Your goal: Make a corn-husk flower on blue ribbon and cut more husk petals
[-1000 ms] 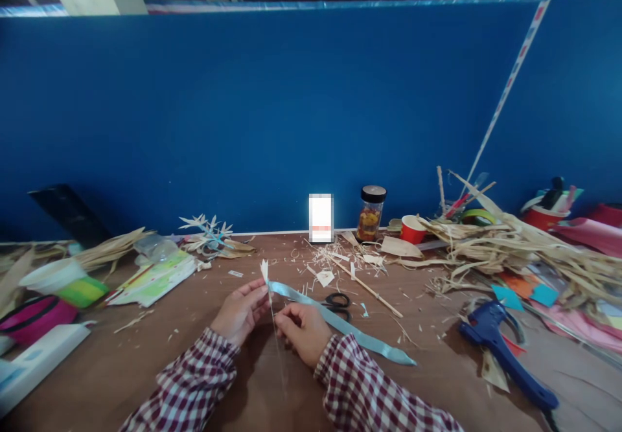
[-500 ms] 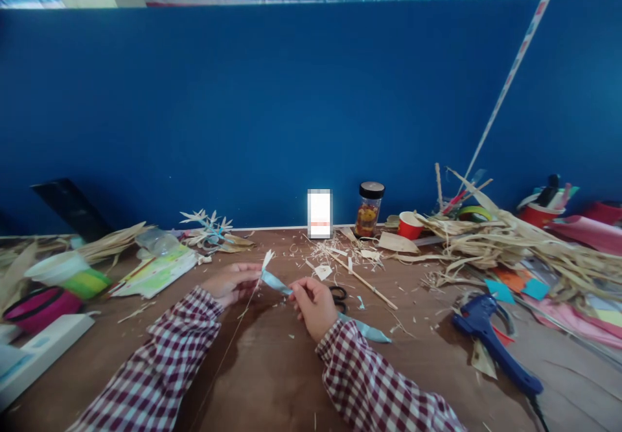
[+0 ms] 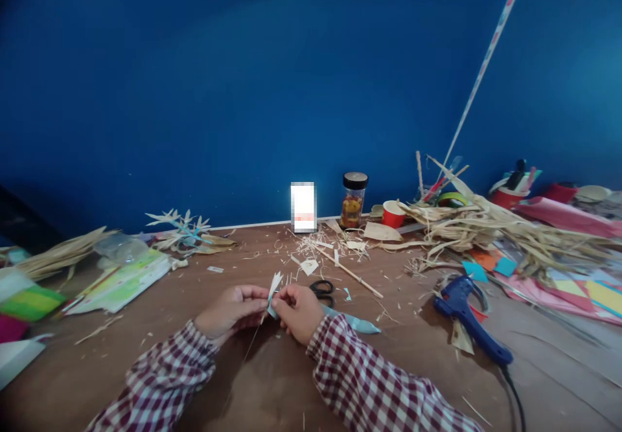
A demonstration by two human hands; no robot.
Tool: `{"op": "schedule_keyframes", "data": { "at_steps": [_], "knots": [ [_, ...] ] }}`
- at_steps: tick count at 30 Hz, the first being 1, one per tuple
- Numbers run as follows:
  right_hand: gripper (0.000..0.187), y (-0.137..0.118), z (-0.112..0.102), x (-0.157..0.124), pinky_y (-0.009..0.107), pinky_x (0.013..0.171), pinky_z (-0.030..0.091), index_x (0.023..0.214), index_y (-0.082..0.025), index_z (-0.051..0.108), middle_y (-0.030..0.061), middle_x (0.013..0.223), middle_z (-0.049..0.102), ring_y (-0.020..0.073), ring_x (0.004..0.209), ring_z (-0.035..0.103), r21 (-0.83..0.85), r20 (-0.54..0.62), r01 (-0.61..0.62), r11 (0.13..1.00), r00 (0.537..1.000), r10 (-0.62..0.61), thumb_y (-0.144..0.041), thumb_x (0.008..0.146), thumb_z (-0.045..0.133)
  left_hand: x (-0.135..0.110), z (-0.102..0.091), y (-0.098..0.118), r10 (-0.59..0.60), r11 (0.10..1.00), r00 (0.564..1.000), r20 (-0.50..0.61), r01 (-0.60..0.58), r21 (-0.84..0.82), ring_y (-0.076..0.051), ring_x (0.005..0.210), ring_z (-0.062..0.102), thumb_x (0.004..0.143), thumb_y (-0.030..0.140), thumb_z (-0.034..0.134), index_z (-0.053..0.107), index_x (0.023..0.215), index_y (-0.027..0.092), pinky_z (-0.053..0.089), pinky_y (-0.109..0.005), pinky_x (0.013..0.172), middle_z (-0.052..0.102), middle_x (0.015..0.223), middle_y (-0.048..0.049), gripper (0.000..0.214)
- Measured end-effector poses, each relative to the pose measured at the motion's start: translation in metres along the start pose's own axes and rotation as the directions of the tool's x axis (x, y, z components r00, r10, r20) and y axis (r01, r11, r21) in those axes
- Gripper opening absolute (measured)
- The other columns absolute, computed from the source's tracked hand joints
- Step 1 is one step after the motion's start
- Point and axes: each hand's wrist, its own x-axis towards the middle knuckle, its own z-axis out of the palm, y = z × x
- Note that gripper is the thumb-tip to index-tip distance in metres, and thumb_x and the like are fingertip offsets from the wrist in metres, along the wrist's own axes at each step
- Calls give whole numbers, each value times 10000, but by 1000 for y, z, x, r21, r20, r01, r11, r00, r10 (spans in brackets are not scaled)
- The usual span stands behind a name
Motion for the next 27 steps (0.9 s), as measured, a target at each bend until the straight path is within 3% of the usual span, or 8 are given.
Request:
{"op": "schedule_keyframes", "data": {
  "at_steps": [7, 11, 16, 20, 27],
  "knots": [
    [116, -3, 1, -1, 156, 339, 260, 694, -145, 530, -60, 489, 452, 33, 356, 343, -3, -42, 15, 1000, 999, -15, -250, 742, 514, 2, 7, -5, -3, 1000, 999, -33, 3, 19, -86, 511, 555, 487, 237, 768, 584, 857, 91, 459, -226, 542, 619, 580, 4, 439],
    [186, 3, 2, 1, 173, 361, 235, 661, -143, 540, -68, 434, 413, 42, 360, 319, 9, -79, 18, 1000, 997, -18, -298, 757, 503, 2, 12, -7, 66, 997, 997, -36, -65, 30, -74, 447, 505, 499, 202, 744, 519, 974, 74, 428, -217, 496, 565, 495, 51, 541],
    [210, 9, 1, 3, 179, 383, 234, 629, -136, 541, -58, 455, 432, 49, 397, 322, 36, -136, 13, 999, 991, -8, -327, 714, 558, 1, 17, -8, 135, 985, 990, -51, -128, 113, -72, 427, 485, 548, 191, 706, 494, 987, 64, 398, -202, 466, 558, 470, 49, 504],
    [218, 6, 1, 3, 183, 396, 250, 630, -132, 544, -44, 480, 467, 57, 419, 348, 46, -124, 8, 999, 992, -2, -335, 706, 563, 0, 16, -9, 56, 997, 998, -43, -53, 51, -76, 416, 492, 527, 208, 735, 474, 981, 106, 376, -193, 428, 553, 480, 57, 533],
    [206, 2, 1, -1, 180, 378, 236, 629, -138, 538, -71, 433, 426, 45, 379, 327, 54, -58, -6, 999, 998, 10, -325, 706, 575, -10, 11, -10, -109, 994, 992, -60, 107, -36, -98, 562, 591, 511, 252, 770, 511, 847, 159, 475, -216, 542, 606, 602, 28, 434]
  ]
}}
